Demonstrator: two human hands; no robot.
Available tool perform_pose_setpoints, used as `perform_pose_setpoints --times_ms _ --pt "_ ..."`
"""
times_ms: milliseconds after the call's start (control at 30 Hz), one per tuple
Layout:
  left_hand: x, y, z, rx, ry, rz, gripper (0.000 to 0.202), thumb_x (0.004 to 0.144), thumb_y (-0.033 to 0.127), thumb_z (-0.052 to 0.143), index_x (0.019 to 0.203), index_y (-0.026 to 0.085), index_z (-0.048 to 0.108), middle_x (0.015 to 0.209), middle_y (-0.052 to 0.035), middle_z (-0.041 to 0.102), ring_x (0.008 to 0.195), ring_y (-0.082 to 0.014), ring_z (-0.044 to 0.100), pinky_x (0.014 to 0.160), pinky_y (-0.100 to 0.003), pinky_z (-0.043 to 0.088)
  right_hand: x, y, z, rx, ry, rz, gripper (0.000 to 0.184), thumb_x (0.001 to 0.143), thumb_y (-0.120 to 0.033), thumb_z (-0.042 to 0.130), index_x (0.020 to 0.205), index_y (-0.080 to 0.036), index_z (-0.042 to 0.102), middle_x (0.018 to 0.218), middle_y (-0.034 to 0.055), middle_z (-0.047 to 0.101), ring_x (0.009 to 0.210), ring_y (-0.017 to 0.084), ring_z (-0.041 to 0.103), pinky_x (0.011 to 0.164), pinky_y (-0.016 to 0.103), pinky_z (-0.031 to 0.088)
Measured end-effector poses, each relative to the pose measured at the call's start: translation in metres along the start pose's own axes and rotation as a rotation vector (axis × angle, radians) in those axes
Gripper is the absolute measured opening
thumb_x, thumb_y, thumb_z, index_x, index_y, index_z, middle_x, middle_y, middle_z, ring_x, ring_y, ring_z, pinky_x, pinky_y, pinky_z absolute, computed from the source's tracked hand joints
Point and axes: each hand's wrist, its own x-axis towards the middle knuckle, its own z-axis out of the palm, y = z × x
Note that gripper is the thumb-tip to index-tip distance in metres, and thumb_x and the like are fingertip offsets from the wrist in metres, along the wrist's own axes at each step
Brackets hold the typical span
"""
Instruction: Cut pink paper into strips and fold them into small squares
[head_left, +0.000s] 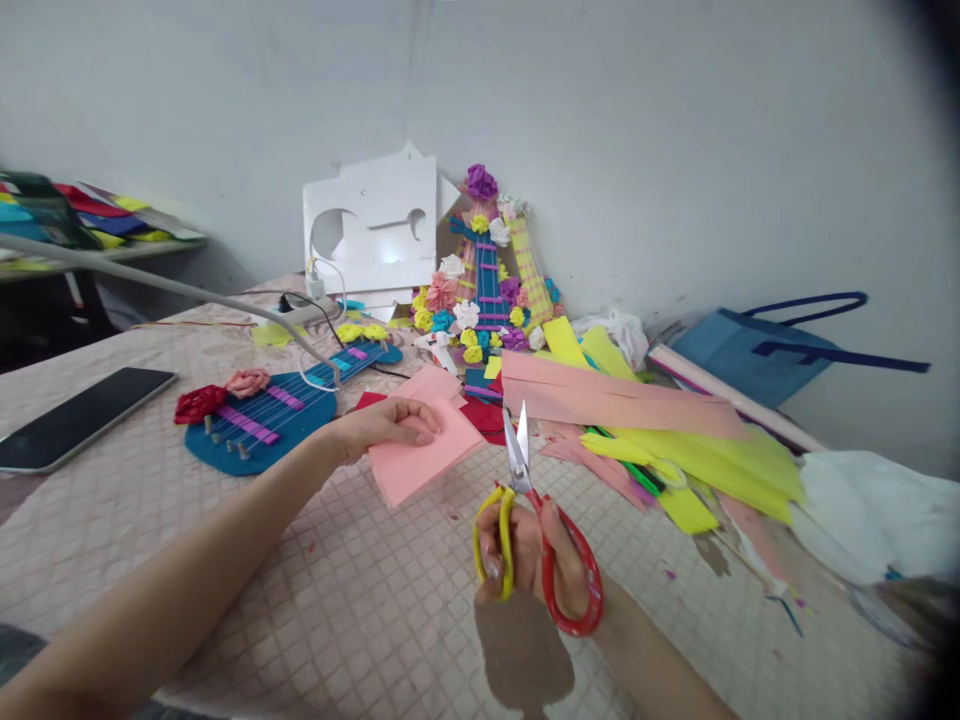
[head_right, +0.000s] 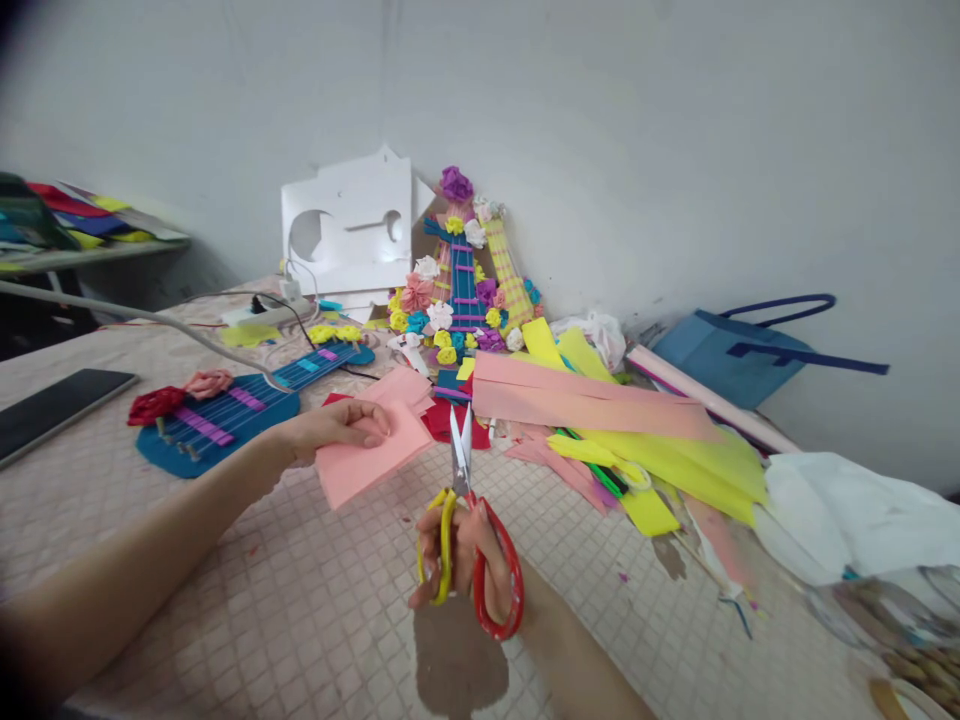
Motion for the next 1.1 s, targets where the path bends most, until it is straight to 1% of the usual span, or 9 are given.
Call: perform_pose_setpoints --times_ms 133,200,300,367,467,533,700,900,1100 --pt "0.001 -0.002 -0.003 -0.056 0.037 0.006 0.032 0.067 0.038 0.078 0.084 0.015 0.065 0.081 -0.0009 0.062 0.061 -0.0068 0.054 0.053 -0.015 0.041 -0.006 0.005 0.008 0.007 -0.021 -0.031 0.061 0.074 -0.078 0.043 0.089 -0.020 0.058 0.075 0.0018 0.044 0.065 0.015 0.046 0.062 0.032 0.048" --pt "0.001 -0.003 -0.005 -0.072 0.041 0.015 0.031 0.069 0.039 0.077 0.085 0.015 0.064 0.082 -0.0010 0.062 0.062 -0.0067 0.055 0.053 -0.015 0.042 -0.008 0.008 0.011 0.021 -0.034 -0.033 0.061 0.075 -0.077 0.043 0.087 -0.019 0.057 0.070 0.0006 0.043 0.062 0.014 0.045 0.059 0.029 0.047" --pt "0.003 -0.007 -0.007 -0.087 0.043 0.032 0.031 0.071 0.039 0.076 0.086 0.015 0.063 0.083 -0.0010 0.061 0.061 -0.0066 0.056 0.051 -0.014 0.041 -0.008 0.013 0.012 0.091 -0.093 0.040 0.068 0.074 -0.079 0.039 0.091 -0.017 0.058 0.068 -0.0003 0.042 0.057 0.013 0.044 0.053 0.027 0.045" --pt "0.005 -0.010 -0.008 -0.108 0.061 0.038 0.032 0.071 0.041 0.074 0.086 0.015 0.063 0.081 -0.0010 0.060 0.059 -0.0067 0.055 0.048 -0.014 0.040 -0.007 0.016 0.011 0.169 -0.144 0.081 0.074 0.075 -0.081 0.032 0.093 -0.014 0.059 0.067 -0.0003 0.043 0.055 0.012 0.043 0.050 0.027 0.045" --pt "0.007 -0.013 -0.010 -0.128 0.077 0.047 0.034 0.069 0.041 0.076 0.086 0.015 0.063 0.079 -0.0015 0.060 0.058 -0.0071 0.055 0.047 -0.015 0.039 -0.008 0.019 0.010 0.268 -0.196 0.122 0.083 0.076 -0.082 0.021 0.094 -0.010 0.059 0.067 0.0005 0.044 0.055 0.012 0.043 0.049 0.029 0.047" --pt "0.007 -0.014 -0.011 -0.128 0.084 0.050 0.034 0.069 0.041 0.076 0.087 0.015 0.063 0.079 -0.0016 0.060 0.057 -0.0069 0.055 0.047 -0.014 0.039 -0.008 0.021 0.010 0.300 -0.201 0.133 0.086 0.076 -0.083 0.019 0.095 -0.009 0.059 0.068 0.0007 0.044 0.057 0.012 0.045 0.051 0.030 0.049" --pt "0.005 -0.012 -0.009 -0.141 0.096 0.038 0.032 0.071 0.041 0.075 0.087 0.016 0.064 0.077 0.0000 0.060 0.055 -0.0059 0.055 0.046 -0.013 0.038 -0.010 0.021 0.009 0.337 -0.209 0.148 0.086 0.076 -0.082 0.021 0.095 -0.008 0.060 0.069 0.0010 0.046 0.058 0.012 0.047 0.053 0.032 0.051" --pt "0.004 -0.011 -0.008 -0.155 0.068 0.037 0.031 0.071 0.039 0.076 0.086 0.016 0.063 0.078 -0.0004 0.061 0.056 -0.0064 0.056 0.046 -0.013 0.039 -0.009 0.021 0.007 0.352 -0.201 0.157 0.085 0.077 -0.082 0.023 0.095 -0.007 0.060 0.068 0.0018 0.048 0.059 0.013 0.050 0.053 0.034 0.054" --pt "0.005 -0.012 -0.008 -0.120 0.037 0.046 0.029 0.072 0.038 0.074 0.086 0.015 0.062 0.077 -0.0002 0.060 0.055 -0.0058 0.054 0.045 -0.013 0.037 -0.010 0.020 0.007 0.329 -0.196 0.148 0.085 0.076 -0.082 0.022 0.095 -0.008 0.059 0.069 0.0020 0.049 0.059 0.013 0.051 0.054 0.035 0.053"
